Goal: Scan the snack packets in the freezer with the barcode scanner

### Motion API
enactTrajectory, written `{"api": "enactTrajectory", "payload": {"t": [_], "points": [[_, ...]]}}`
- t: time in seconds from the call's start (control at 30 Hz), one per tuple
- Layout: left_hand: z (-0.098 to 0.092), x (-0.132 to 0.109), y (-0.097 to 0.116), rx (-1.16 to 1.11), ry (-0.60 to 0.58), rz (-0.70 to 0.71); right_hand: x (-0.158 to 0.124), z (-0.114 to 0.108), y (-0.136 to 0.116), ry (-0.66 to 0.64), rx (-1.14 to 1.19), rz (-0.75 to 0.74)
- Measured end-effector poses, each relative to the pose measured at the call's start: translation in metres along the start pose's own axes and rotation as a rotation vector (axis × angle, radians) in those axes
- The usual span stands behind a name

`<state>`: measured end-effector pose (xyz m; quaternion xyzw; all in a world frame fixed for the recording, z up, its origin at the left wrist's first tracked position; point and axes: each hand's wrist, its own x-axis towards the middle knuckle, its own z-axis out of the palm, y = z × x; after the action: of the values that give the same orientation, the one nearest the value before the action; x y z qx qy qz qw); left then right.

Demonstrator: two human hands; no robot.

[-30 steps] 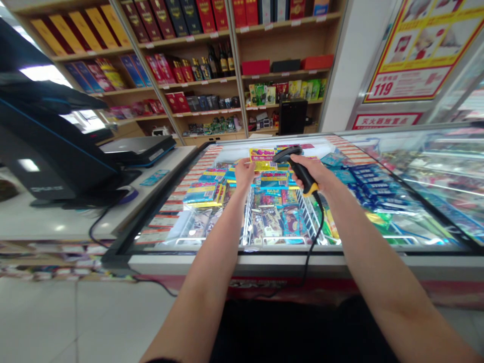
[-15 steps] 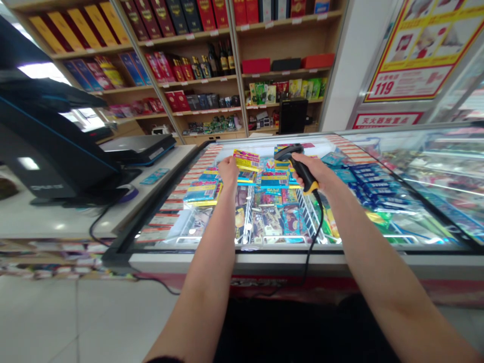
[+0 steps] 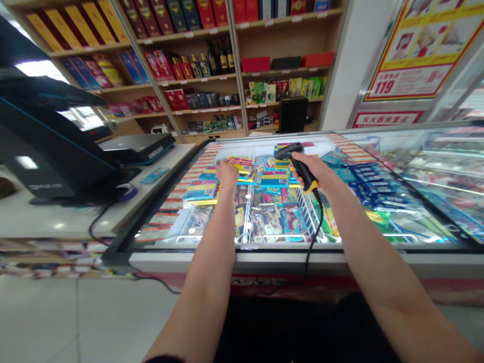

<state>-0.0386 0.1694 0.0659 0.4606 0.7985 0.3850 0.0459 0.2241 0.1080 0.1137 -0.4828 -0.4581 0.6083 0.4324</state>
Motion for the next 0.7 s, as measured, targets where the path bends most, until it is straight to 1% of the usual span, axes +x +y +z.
{"api": "enactTrajectory", "payload": {"t": [0.07, 0.13, 0.23, 0.33, 0.4, 0.47, 0.53, 0.6, 0.63, 0.7], "points": [[0.0, -0.005, 0.002, 0.073, 0.006, -0.025, 0.0, 0.0, 0.0, 0.003, -0.002, 0.005], [-0.001, -0.009, 0.004, 0.124, -0.005, -0.02, -0.001, 0.001, -0.001, 0.006, -0.007, 0.003], [-0.003, -0.012, 0.005, 0.153, -0.057, 0.016, -0.001, 0.001, -0.001, 0.006, -0.008, -0.006], [-0.004, -0.014, 0.006, 0.158, -0.086, 0.017, -0.002, 0.002, -0.002, 0.007, -0.009, -0.005], [-0.004, -0.017, 0.007, 0.161, -0.065, 0.012, -0.003, 0.002, -0.002, 0.013, -0.012, 0.001], [-0.004, -0.021, 0.01, 0.156, 0.004, 0.029, -0.004, 0.003, -0.003, 0.017, -0.013, 0.006], [-0.002, -0.026, 0.014, 0.129, 0.079, 0.1, -0.005, 0.003, -0.003, 0.018, -0.013, 0.006], [0.001, -0.031, 0.02, 0.081, 0.112, 0.23, -0.005, 0.003, -0.003, 0.019, -0.012, 0.008], [0.003, -0.035, 0.023, 0.054, 0.104, 0.304, -0.004, 0.002, -0.003, 0.019, -0.011, 0.011], [0.009, -0.042, 0.029, 0.014, 0.049, 0.434, -0.004, 0.002, -0.003, 0.019, -0.005, 0.018]]}}
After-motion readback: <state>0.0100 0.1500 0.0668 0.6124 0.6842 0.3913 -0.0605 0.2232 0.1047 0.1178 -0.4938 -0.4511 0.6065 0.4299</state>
